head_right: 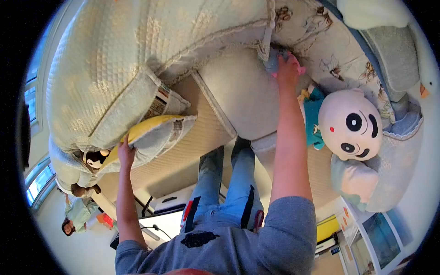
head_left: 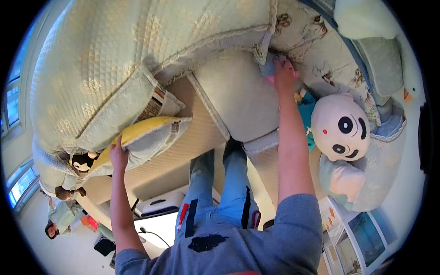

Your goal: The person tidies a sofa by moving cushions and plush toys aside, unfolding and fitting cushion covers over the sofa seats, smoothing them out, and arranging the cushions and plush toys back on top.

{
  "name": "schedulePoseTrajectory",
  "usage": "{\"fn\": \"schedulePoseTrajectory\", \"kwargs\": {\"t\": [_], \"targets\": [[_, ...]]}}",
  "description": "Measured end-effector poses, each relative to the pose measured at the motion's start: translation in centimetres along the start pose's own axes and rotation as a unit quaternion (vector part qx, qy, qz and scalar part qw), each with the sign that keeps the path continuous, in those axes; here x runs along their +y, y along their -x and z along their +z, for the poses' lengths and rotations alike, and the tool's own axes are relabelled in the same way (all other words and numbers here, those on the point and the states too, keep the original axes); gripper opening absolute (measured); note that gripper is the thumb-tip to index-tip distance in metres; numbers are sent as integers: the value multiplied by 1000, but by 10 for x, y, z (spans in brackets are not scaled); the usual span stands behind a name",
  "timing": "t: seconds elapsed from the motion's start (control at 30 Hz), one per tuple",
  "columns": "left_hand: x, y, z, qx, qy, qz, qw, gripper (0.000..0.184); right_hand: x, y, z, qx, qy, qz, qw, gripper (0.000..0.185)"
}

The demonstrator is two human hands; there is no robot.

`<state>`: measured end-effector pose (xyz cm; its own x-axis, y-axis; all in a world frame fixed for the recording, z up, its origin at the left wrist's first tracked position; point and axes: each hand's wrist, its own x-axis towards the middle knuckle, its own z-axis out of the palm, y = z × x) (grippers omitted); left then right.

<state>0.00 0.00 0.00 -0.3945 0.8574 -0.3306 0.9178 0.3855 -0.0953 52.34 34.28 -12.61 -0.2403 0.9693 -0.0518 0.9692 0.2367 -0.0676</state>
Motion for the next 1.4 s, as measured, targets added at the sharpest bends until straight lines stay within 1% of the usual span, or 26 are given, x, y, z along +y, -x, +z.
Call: {"fn": "schedulePoseTrajectory", "kwargs": {"t": [0.07, 0.1, 0.17, 0.2, 0.27, 0.33, 0.4, 0.43, 0.47, 0.5, 0.53, 0.57, 0.63, 0.67, 0.77, 0.83, 0.9, 1.03, 1.07, 1.13, 1.17, 1.23, 1.27, 1.33, 1.37, 1.4], "targets": [[-2, -15, -16, 27, 26, 2, 999, 69, -23, -12, -39, -56, 21, 72, 996, 50], [0, 27, -8, -30, 16, 2, 999, 69, -8, 46, 6, -113, 25, 74, 991, 50], [8, 23, -5, -54, 13, -5, 998, 70, 20, 54, 63, -7, -84, 100, 991, 52], [7, 5, -4, -21, 13, -1, 1000, 70, 4, 33, 50, 26, -91, 101, 990, 52], [-4, 1, -4, -17, -19, -6, 1000, 66, -40, 55, -1, -4, -84, 156, 984, 50], [-13, 3, 8, -32, -14, 12, 999, 67, -36, 91, 7, -127, -278, 219, 927, 51], [-18, 0, 10, -45, -14, 36, 998, 68, -49, 139, -12, -170, -293, 249, 907, 47], [-15, -4, 14, -45, -33, 49, 997, 68, -49, 166, -24, -119, -218, 143, 958, 42], [-9, -12, 15, -44, -51, 60, 996, 67, -49, 191, -34, -69, -134, 34, 988, 37], [-12, -12, 5, -44, -53, 71, 995, 67, -57, 220, -41, -93, -151, 82, 981, 32], [-10, -16, 1, -91, -69, 76, 991, 66, -61, 242, -49, -112, -164, 130, 971, 27], [-7, -17, -2, -140, -86, 82, 983, 65, -61, 264, -58, -109, -159, 142, 971, 27], [-15, -15, -8, -187, -115, 107, 970, 66, -63, 321, -79, -138, -180, 244, 943, 25], [-15, -24, -9, -216, -141, 118, 959, 66, -57, 344, -66, -111, -183, 291, 932, 30], [-23, -31, -1, -184, -134, 165, 960, 67, -34, 390, -81, -72, -170, 381, 906, 29], [-21, -37, 1, -188, -130, 172, 958, 68, -3, 410, -85, -73, -135, 481, 863, 32], [-26, -35, 0, -226, -157, 166, 947, 65, 42, 435, -70, 35, -175, 484, 856, 35], [-32, -40, -7, -257, -121, 187, 941, 55, 89, 420, -108, 102, -182, 612, 763, 49], [-31, -42, -6, -273, -114, 209, 932, 54, 89, 418, -111, 110, -187, 610, 762, 49], [-32, -41, -14, -268, -113, 241, 926, 47, 84, 405, -113, 47, -135, 558, 818, 53], [-29, -38, -21, -283, -139, 239, 919, 43, 76, 398, -110, 61, -142, 553, 819, 53], [-17, -24, -36, -292, -162, 247, 910, 44, 51, 399, -106, 30, -242, 465, 851, 51], [-16, -20, -37, -289, -161, 243, 912, 44, 40, 405, -103, 32, -244, 460, 853, 51], [-16, -11, -42, -280, -139, 282, 907, 43, 17, 410, -89, -62, -220, 374, 899, 51], [-5, 5, -59, -277, -118, 276, 913, 39, 9, 414, -85, -70, -226, 366, 900, 51], [8, 19, -78, -274, -97, 270, 918, 36, 2, 419, -83, -126, -239, 330, 905, 52]]}}
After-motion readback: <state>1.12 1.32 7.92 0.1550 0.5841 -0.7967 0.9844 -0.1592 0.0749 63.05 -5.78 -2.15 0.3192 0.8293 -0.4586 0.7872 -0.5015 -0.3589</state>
